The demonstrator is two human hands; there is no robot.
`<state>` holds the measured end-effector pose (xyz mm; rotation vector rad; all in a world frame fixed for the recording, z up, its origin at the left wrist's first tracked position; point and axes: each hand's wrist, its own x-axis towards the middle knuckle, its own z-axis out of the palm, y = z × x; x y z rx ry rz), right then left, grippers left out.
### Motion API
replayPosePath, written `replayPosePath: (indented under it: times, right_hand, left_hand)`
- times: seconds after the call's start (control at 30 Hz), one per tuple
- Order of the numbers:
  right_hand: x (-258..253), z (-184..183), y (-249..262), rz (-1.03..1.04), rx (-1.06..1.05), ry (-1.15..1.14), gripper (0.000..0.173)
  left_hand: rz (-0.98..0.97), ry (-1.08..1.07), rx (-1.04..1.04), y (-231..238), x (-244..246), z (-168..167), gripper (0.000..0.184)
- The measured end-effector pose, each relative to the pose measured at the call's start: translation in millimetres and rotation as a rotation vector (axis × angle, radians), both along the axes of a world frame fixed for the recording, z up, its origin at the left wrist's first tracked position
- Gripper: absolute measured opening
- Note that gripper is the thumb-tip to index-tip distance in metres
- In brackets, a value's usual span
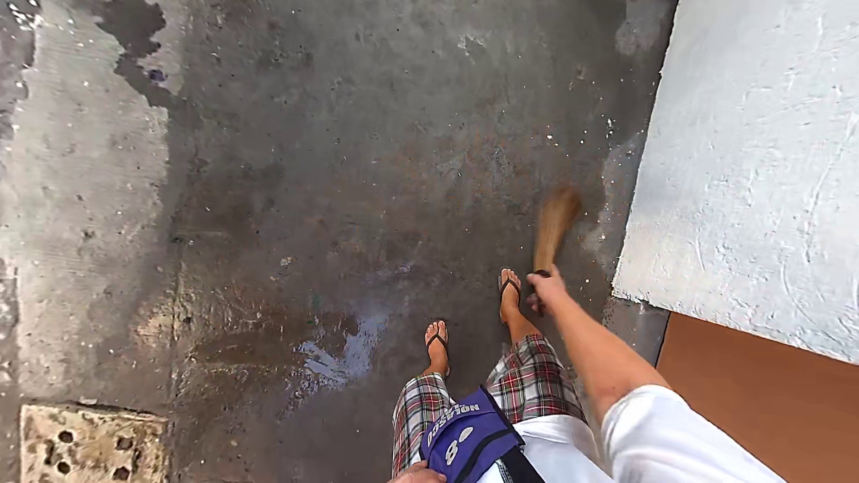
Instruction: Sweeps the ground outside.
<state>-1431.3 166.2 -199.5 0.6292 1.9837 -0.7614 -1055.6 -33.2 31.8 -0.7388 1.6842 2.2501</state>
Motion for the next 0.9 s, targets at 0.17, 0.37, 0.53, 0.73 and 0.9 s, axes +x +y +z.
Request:
replayPosePath:
  times: [0.17,0.37,0.53,0.73,0.9]
  right_hand:
    - [21.2,6.8,-95.9,1.077,-0.288,-0.215,0.083]
    - [-69.5,46.6,-63.5,1.218,-0.497,-0.18,0.071]
    - [-214.9,20.9,119.6,0.512,-0.105,-0.091,0.065]
    - [-310.1,79.9,171.7,0.066,0.16,0.167,0.063]
    - [-309.6,63.8,69.0,-0.052,0.046,0.17,0.068]
  left_hand:
    - [-0.056,-0.041,-0.033,37.3,-86.3,11.6,0.011]
    - [-0.082,-0.055,-0.045,64.3,-167.4,26.2,0.011]
    - [-0.037,-0.011,-0.013,73.7,-196.2,20.6,0.012]
    - [0.059,0.009,0.043,69.6,-211.1,10.0,0.011]
    - [0.064,0.112,0.003,35.0,-226.1,-7.8,0.01]
